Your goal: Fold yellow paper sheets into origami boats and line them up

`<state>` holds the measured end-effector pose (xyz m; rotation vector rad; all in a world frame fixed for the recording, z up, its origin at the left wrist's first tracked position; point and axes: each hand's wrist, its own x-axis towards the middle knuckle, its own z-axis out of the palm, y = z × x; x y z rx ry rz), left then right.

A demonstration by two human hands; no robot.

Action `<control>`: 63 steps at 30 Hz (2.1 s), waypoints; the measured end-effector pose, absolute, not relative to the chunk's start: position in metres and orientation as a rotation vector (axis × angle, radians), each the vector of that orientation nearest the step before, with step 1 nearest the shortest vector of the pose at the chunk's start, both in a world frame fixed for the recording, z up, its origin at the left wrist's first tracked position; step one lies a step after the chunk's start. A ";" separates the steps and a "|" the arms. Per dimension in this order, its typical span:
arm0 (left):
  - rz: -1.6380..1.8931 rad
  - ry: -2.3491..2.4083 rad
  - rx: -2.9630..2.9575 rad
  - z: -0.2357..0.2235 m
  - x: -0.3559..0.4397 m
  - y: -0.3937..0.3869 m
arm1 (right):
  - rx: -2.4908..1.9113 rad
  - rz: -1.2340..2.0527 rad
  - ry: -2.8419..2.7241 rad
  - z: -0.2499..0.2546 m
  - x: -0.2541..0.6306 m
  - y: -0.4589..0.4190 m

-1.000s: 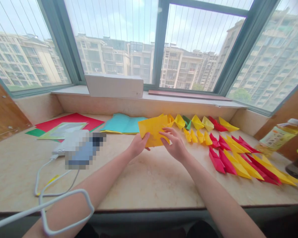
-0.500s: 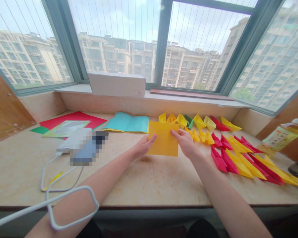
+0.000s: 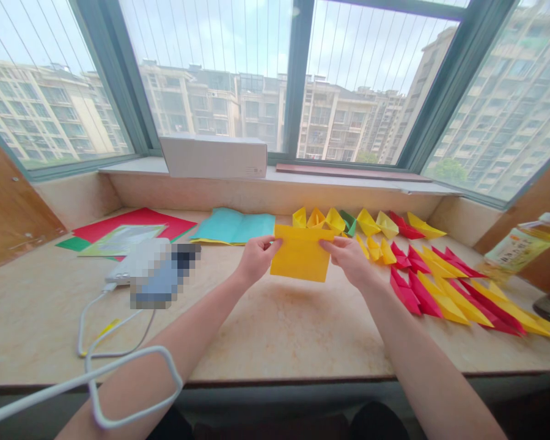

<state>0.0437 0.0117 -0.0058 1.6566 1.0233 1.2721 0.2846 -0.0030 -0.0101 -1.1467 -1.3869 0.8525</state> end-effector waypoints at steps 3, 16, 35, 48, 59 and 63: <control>1.207 0.945 1.592 -0.003 0.047 0.004 | -1.151 0.899 -1.396 -0.010 0.284 -0.002; 1.292 0.625 1.586 -0.011 0.045 0.012 | -0.969 0.683 -1.503 0.000 0.275 -0.011; 1.371 0.643 1.421 -0.009 0.054 0.008 | -0.859 0.742 -1.277 -0.008 0.263 -0.005; 1.341 0.755 1.415 -0.012 0.051 0.014 | -1.058 0.975 -1.415 -0.007 0.268 -0.008; 1.204 0.752 1.533 -0.009 0.052 0.006 | -0.870 1.022 -1.236 -0.014 0.266 -0.006; 1.233 0.781 1.474 -0.007 0.052 0.007 | -0.917 0.842 -1.380 -0.013 0.267 -0.007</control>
